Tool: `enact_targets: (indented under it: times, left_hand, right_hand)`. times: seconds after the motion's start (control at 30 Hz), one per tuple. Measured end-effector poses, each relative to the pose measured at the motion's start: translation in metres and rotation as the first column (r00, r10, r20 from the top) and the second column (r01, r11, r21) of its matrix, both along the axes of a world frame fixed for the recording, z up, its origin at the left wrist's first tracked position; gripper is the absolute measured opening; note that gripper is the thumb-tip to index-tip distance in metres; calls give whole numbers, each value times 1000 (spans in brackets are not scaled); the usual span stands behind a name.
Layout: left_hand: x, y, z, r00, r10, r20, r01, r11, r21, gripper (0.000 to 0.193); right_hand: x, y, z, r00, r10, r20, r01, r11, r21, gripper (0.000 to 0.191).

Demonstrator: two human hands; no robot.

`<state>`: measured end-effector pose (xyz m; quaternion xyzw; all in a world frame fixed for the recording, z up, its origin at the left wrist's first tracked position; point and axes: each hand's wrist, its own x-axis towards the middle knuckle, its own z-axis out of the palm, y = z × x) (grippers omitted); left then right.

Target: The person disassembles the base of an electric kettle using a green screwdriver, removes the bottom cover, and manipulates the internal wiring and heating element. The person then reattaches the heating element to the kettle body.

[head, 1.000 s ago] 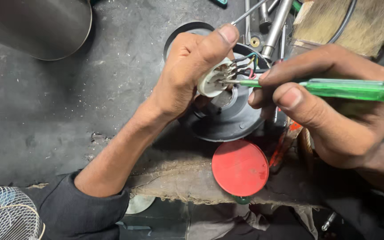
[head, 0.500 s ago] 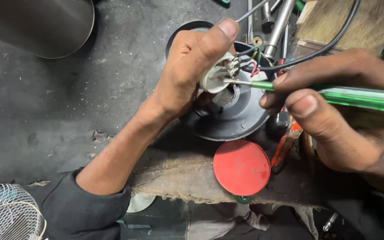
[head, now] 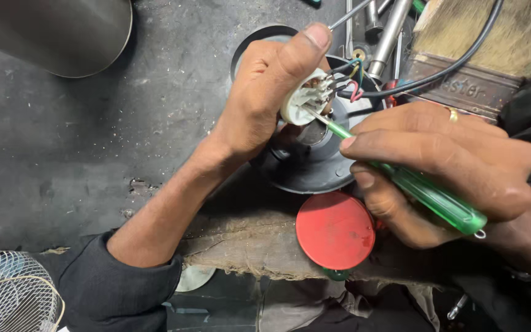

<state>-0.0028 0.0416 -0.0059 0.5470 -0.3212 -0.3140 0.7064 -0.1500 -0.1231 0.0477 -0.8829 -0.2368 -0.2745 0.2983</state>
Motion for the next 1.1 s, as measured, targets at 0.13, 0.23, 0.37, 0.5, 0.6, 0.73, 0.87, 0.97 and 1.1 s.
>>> enact_targets:
  times: [0.13,0.23,0.37,0.5,0.6,0.73,0.87,0.97,1.1]
  left_hand:
    - [-1,0,-1,1000,-4,9,4,1000,11,64]
    - [-2,0,-3,999,-5,31,5,1000,-13,66]
    - [-2,-1,-7,1000,14,19,-14,1000,0,63]
    - [-2,-2,-10,998,21,54,-19,999,-33,68]
    - [-3,-3,-10,996,27,79,-25,999,-30,66]
    - [-6,-4,-10,999,36,36,-34,999,-40,62]
    - [-8,-5,-9,997,52,54,-50,998,-41,56]
    - [-12,-7,-10,995,90,50,-86,994,-65,52]
    - [-16,-7,-11,990,115,83,-108,991,-78,51]
  right_hand:
    - [3,2,-4,999,2,53,-3,999,33,17]
    - [8,3,-11,989,36,143,-42,998,40,14]
    - [13,3,-14,977,72,203,-85,995,57,15]
    - [12,2,-7,978,80,193,-69,996,-65,16]
    - [12,4,-3,976,79,202,-52,989,-137,16]
    - [11,5,1,980,84,179,-50,981,-186,17]
    - [12,4,1,974,105,200,-56,970,-235,19]
    - [12,3,-1,966,119,229,-50,957,-286,21]
    - [10,4,-2,966,108,236,-33,953,-301,23]
